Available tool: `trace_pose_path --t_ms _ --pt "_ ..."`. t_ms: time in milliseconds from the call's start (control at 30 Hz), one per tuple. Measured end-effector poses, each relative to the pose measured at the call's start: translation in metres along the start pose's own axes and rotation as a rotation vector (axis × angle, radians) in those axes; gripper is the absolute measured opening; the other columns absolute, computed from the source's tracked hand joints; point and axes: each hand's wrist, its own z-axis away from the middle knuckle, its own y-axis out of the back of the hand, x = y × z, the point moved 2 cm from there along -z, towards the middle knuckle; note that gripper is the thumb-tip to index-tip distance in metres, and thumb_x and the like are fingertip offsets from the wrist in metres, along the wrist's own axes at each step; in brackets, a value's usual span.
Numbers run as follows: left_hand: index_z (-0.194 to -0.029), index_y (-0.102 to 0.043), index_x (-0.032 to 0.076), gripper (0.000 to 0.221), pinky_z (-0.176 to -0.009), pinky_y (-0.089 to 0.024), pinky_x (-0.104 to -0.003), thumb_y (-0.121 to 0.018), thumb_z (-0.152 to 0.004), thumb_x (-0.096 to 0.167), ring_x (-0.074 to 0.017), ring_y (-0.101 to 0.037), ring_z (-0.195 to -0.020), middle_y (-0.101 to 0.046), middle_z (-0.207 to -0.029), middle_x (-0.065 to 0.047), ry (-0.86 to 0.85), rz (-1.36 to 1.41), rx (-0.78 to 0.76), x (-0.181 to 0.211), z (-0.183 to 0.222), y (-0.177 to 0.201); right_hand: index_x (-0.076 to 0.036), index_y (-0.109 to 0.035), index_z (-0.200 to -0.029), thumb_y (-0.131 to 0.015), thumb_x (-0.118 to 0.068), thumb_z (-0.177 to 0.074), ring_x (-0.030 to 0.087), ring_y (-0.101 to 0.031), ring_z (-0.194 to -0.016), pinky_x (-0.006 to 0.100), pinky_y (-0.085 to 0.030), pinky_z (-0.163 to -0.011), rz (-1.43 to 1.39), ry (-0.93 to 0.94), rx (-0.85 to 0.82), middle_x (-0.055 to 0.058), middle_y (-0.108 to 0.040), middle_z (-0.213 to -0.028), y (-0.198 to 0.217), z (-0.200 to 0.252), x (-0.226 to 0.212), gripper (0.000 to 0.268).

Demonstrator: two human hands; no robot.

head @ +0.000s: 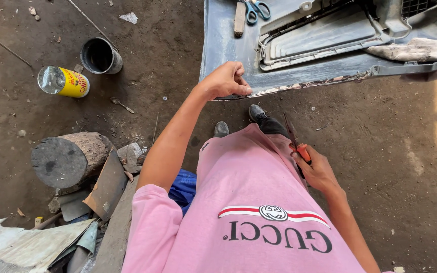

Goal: The person works on a plastic car bumper panel laid on the ground, first pulling at the panel edge and its metal retaining clips by hand, then using pliers to grip and extract the clips from the panel edge, working along the edge one clip at a time.

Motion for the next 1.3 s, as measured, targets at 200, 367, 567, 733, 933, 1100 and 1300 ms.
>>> trace_pose_path --t_ms 200,367,567,733,933,1100,1300 --pt "-0.079 -0.033 0.013 0.051 -0.059 -0.055 -0.027 -0.083 -0.081 0.008 -0.0154 -0.073 -0.077 -0.074 -0.079 -0.01 0.168 0.047 0.017 0.012 0.001 -0.001 -0.011 -0.064 -0.115 -0.065 -0.033 -0.095 0.034 -0.063 -0.07 0.044 -0.05 -0.07 -0.012 0.031 0.009 0.018 -0.067 -0.082 0.007 0.001 -0.013 0.03" --pt "-0.079 -0.034 0.012 0.055 -0.059 -0.054 -0.028 -0.088 -0.074 0.005 -0.0129 -0.072 -0.075 -0.068 -0.074 -0.01 0.09 -0.028 0.057 0.007 -0.002 -0.007 -0.01 -0.063 -0.113 -0.066 -0.029 -0.095 0.029 -0.067 -0.063 0.043 -0.05 -0.064 -0.018 -0.008 -0.001 0.016 -0.068 -0.074 0.008 -0.002 -0.015 0.027" --pt "-0.089 -0.035 0.009 0.048 -0.065 -0.055 -0.028 -0.08 -0.077 -0.003 -0.0132 -0.071 -0.078 -0.061 -0.078 -0.006 -0.062 -0.037 0.044 0.002 0.001 -0.016 -0.009 -0.063 -0.113 -0.066 -0.029 -0.096 0.026 -0.068 -0.062 0.042 -0.05 -0.061 0.002 -0.033 0.014 0.014 -0.068 -0.071 0.007 -0.006 -0.019 0.026" --pt "-0.094 -0.034 0.007 0.042 -0.066 -0.056 -0.029 -0.072 -0.082 -0.005 -0.0136 -0.071 -0.08 -0.059 -0.081 -0.006 -0.16 -0.147 0.035 0.022 0.016 -0.024 -0.009 -0.062 -0.114 -0.067 -0.028 -0.095 0.026 -0.069 -0.063 0.042 -0.051 -0.061 -0.031 -0.011 0.032 0.012 -0.069 -0.074 0.004 -0.012 -0.02 0.028" --pt "-0.1 -0.037 0.005 0.04 -0.065 -0.052 -0.032 -0.074 -0.086 -0.001 -0.0169 -0.064 -0.072 -0.068 -0.081 -0.008 -0.225 -0.364 0.065 0.031 0.026 -0.029 -0.011 -0.063 -0.117 -0.064 -0.024 -0.093 0.029 -0.07 -0.065 0.043 -0.051 -0.063 -0.034 0.042 0.04 0.015 -0.07 -0.074 -0.003 -0.018 -0.01 0.027" --pt "-0.095 -0.038 0.006 0.034 -0.069 -0.057 -0.03 -0.072 -0.096 0.009 -0.0122 -0.076 -0.088 -0.071 -0.086 -0.012 -0.084 -0.172 0.093 0.0 0.012 -0.013 -0.009 -0.062 -0.114 -0.066 -0.028 -0.096 0.029 -0.069 -0.067 0.044 -0.051 -0.064 -0.04 0.017 0.079 0.015 -0.07 -0.076 -0.005 -0.019 -0.014 0.027" --pt "-0.092 -0.034 0.005 0.044 -0.072 -0.061 -0.031 -0.077 -0.084 0.003 -0.0161 -0.074 -0.088 -0.076 -0.091 -0.014 -0.215 -0.232 0.05 0.027 0.022 -0.011 -0.009 -0.061 -0.114 -0.065 -0.03 -0.095 0.028 -0.072 -0.067 0.044 -0.053 -0.066 -0.073 -0.068 0.056 0.015 -0.07 -0.077 -0.004 -0.014 -0.017 0.028"
